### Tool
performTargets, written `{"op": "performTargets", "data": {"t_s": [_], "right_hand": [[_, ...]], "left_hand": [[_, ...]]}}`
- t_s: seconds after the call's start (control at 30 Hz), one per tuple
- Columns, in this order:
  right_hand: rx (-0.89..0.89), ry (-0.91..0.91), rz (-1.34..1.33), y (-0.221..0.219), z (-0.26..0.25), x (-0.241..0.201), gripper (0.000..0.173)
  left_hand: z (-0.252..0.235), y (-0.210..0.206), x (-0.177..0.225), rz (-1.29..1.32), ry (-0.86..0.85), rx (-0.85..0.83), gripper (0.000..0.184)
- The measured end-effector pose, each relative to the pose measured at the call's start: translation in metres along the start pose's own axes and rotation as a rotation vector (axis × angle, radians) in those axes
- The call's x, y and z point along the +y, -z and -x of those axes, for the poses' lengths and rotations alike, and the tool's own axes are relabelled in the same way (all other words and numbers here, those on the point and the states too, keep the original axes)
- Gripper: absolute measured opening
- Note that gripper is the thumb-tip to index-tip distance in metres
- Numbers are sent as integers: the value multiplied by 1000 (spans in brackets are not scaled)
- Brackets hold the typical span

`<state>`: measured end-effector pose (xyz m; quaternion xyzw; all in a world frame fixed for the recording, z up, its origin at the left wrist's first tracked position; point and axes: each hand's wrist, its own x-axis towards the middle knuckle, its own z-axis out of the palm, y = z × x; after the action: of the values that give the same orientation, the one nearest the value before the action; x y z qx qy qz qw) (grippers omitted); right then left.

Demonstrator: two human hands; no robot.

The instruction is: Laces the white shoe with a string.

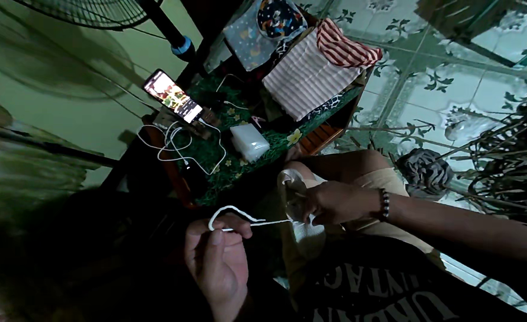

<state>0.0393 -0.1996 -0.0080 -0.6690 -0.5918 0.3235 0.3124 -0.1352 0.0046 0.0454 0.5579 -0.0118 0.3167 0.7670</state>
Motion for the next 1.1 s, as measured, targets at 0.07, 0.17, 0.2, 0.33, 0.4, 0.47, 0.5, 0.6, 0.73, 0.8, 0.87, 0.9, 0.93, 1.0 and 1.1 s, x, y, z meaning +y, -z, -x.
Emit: {"op": "performTargets", "data": {"t_s": [0.07, 0.17, 0.2, 0.33, 0.4, 0.47, 0.5, 0.6, 0.73, 0.8, 0.87, 0.9, 0.93, 1.0, 1.1], "right_hand": [[7, -39, 62, -6, -3, -2, 19], [5, -69, 136, -7, -7, -4, 23], [-7, -78, 161, -7, -8, -4, 24], [-60, -117, 229, -10, -12, -5, 24], [-49, -111, 217, -9, -13, -6, 23], [-16, -100, 134, -8, -14, -3, 21], [11, -94, 82, -8, -14, 0, 19], [94, -125, -75, -9, -14, 6, 17], [178, -177, -137, -14, -15, 7, 23], [236, -154, -217, -11, -13, 6, 21], [311, -91, -342, 3, -9, 0, 15], [352, -67, -391, 12, -6, -4, 14], [396, -53, -421, 21, -4, -7, 16], [473, -75, -458, 37, 0, -8, 22], [481, -115, -525, 53, 5, 0, 23]], "left_hand": [[-1, -1, 1, 4, -7, -7, 10], [0, -1, 2, 4, -15, -17, 10], [0, -1, 3, 8, -17, -18, 10], [1, -5, 6, 19, -16, -5, 8], [1, -6, 6, 15, -16, -4, 8], [1, -5, 6, 17, -22, -8, 8], [1, -4, 6, 17, -26, -12, 9], [1, -4, 8, 19, -26, -20, 9], [-2, -10, 10, 17, -33, -55, 9], [-4, -15, 11, 10, -32, -75, 9], [-8, -19, 14, -14, -40, -95, 10], [-10, -20, 15, -41, -49, -102, 11], [-11, -21, 17, -72, -62, -104, 11], [-12, -19, 19, -119, -83, -98, 9], [-11, -14, 24, -211, -111, -60, 8]]}}
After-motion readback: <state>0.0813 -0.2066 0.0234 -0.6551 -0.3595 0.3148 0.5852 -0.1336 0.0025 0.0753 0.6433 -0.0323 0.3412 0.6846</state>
